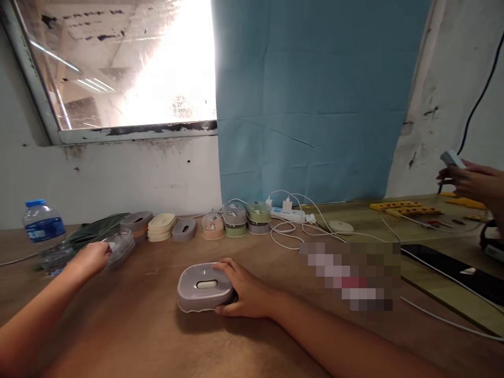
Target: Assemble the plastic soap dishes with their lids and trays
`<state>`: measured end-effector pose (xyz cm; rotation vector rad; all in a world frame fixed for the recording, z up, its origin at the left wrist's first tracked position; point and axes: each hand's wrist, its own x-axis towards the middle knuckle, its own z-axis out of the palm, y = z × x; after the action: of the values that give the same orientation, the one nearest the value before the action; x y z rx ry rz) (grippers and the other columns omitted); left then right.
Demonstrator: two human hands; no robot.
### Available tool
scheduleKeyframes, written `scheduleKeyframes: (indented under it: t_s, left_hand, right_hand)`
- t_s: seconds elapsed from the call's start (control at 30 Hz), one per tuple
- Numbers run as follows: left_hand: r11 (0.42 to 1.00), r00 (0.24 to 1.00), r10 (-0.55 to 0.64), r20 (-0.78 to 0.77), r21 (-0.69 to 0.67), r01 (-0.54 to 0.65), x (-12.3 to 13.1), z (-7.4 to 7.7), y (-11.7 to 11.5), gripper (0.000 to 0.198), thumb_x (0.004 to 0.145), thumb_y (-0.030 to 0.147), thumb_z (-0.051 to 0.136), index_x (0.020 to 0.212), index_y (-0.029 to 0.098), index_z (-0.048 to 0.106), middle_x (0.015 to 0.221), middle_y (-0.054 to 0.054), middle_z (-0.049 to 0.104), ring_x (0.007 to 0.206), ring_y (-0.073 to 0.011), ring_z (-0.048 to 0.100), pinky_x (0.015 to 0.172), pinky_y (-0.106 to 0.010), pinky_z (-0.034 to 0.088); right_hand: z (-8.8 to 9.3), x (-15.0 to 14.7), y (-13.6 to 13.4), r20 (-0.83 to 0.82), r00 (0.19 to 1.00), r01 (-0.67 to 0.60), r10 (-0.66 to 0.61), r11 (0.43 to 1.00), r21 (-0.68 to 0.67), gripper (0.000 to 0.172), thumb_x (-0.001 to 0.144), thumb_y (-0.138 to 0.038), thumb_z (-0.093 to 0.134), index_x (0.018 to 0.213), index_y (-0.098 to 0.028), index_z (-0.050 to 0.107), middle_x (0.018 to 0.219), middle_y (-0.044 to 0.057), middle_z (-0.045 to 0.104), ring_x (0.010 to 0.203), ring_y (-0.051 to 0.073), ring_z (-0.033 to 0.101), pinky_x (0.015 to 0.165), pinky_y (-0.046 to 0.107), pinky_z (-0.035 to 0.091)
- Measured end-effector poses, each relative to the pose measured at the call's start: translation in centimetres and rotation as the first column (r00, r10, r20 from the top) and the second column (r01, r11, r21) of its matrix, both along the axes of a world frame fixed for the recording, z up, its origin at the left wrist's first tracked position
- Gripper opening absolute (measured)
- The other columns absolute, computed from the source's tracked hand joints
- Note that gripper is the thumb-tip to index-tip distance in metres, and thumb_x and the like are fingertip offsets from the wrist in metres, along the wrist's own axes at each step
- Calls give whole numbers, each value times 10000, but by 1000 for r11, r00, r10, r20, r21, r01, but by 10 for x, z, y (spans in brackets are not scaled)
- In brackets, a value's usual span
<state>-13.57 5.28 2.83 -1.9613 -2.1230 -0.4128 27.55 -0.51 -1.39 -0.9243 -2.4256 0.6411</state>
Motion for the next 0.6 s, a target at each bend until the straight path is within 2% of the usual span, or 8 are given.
scheduleKeyframes:
  t_s: [0.17,0.3,0.37,0.43,0.47,0.5,0.57,0.6]
  left_hand:
    - [997,997,80,8,-20,-80,4,12,-5,101,714,209,481,651,158,541,768,-104,646,805,-245,604,620,-252,412]
    - [992,995,102,-3,70,-101,18,30,-18,218,821,281,377,828,143,545,951,-137,616,916,-277,574,752,-329,418]
    - [977,997,64,40,202,-71,31,40,-26,249,839,305,356,887,137,533,970,-137,604,935,-288,566,805,-378,404]
    - [946,973,-82,215,323,8,50,47,-32,258,831,347,391,906,141,527,960,-118,609,918,-270,579,796,-368,421]
    - [933,917,-194,348,353,64,62,48,-34,274,819,382,421,914,147,527,951,-104,616,900,-255,589,769,-347,438]
    - [923,815,-307,492,361,130,74,48,-36,300,802,420,457,922,154,530,936,-91,627,879,-240,599,741,-325,452]
    - [895,504,-441,743,323,308,100,40,-39,358,766,478,527,929,160,546,872,-70,653,836,-217,617,706,-298,467]
    - [867,330,-438,836,296,400,113,34,-41,372,754,490,553,924,158,555,839,-64,661,815,-208,624,706,-294,471]
  right_hand:
    - [1,-1,-1,-4,1000,3,-3,1000,6,814,627,-357,713,1324,-217,314,1322,97,324,1219,264,345,1027,385,294]
    - [-2,0,0,-28,1000,7,-7,1000,14,829,626,-352,714,1325,-199,296,1324,110,341,1209,267,365,1020,389,306]
    - [-5,0,1,-33,999,24,-23,999,31,890,618,-372,720,1349,-188,248,1346,123,321,1225,280,348,1025,404,299]
    - [-6,2,2,-28,998,55,-53,996,72,939,635,-416,707,1377,-180,184,1384,140,264,1262,296,291,1039,432,271]
    - [-7,2,2,-28,997,75,-73,992,106,944,656,-432,690,1388,-179,150,1402,145,231,1281,299,257,1048,444,252]
    - [-6,3,3,-34,995,95,-91,984,148,934,682,-435,668,1395,-183,120,1416,144,202,1297,296,226,1056,451,235]
    - [-5,3,2,-65,991,130,-117,959,252,887,727,-395,631,1401,-205,86,1432,127,167,1316,278,186,1069,450,212]
    - [-4,3,2,-86,988,146,-126,942,303,870,732,-367,625,1401,-221,89,1438,114,153,1322,272,172,1073,447,207]
